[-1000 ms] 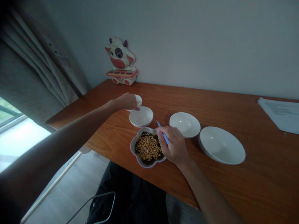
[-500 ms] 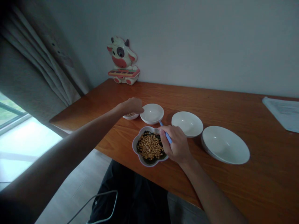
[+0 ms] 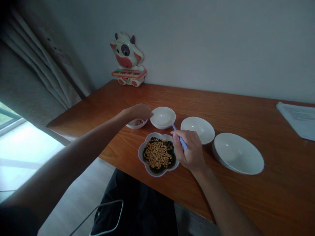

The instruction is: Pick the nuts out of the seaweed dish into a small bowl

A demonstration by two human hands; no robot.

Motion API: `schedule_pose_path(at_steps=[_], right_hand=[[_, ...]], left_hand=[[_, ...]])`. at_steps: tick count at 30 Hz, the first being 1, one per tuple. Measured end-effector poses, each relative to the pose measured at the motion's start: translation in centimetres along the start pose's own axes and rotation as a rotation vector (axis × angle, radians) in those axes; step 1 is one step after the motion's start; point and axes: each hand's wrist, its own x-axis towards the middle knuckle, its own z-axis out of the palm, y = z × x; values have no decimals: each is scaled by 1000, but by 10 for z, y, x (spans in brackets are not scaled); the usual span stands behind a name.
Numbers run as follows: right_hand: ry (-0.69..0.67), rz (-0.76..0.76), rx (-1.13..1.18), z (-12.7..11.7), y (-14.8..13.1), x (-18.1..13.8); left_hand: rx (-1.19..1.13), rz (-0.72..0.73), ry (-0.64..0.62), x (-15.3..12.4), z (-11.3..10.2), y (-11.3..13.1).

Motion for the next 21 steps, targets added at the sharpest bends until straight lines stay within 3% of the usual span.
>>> schedule_pose_path(at_steps=[7, 12, 17, 21], right_hand=[[-22, -23, -37, 1, 0, 1], [-2, -8, -14, 2, 1, -3], [6, -6, -9, 2, 2, -5], [-2, -32, -22, 1, 1, -5]], left_hand=[[-107, -49, 135, -14, 19, -24], [-187, -51, 261, -29, 29, -25], [-201, 17, 381, -69, 32, -23], [-128, 149, 483, -96, 47, -24]])
